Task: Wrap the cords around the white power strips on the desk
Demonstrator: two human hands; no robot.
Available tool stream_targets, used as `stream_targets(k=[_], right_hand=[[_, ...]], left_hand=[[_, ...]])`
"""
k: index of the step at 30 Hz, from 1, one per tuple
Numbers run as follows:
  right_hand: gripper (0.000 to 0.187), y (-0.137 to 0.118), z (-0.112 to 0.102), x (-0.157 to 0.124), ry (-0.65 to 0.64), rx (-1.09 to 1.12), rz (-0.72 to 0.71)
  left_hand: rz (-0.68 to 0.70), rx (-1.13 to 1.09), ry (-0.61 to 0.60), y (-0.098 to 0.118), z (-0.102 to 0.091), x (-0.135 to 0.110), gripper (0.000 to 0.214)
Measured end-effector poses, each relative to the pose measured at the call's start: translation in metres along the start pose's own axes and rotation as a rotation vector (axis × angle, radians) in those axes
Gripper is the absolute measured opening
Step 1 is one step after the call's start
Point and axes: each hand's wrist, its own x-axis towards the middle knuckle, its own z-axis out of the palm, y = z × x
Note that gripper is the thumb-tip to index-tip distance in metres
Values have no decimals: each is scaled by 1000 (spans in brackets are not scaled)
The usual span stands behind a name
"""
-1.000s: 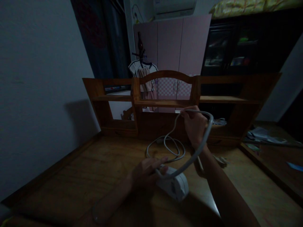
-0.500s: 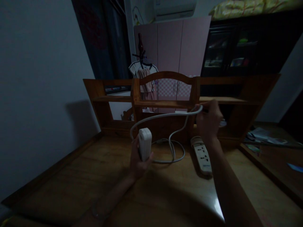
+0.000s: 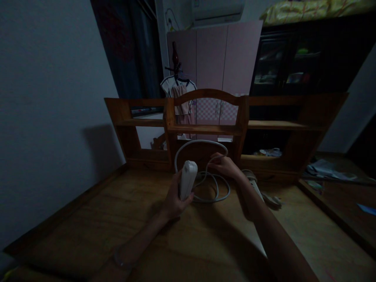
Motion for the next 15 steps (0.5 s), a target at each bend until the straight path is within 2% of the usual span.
stream_targets(k=[4, 6, 8, 10, 12, 15], right_hand=[[42, 3, -16, 3, 76, 99, 205], [41, -1, -31, 1, 1, 91, 280], [38, -11, -49, -2, -77, 62, 294], [38, -25, -67, -6, -20, 87, 270], [38, -43, -80, -8, 91, 166, 170], [35, -70, -85, -9, 231, 332, 1]], left_hand=[[11, 2, -167, 4, -1, -4, 80], [-1, 14, -241, 5, -2, -5, 79], [-18, 27, -297, 5, -4, -5, 80], [-34, 45, -307, 4, -4, -5, 81], [-44, 53, -299, 2, -3, -5, 80], [-43, 31, -304, 2, -4, -4, 78]])
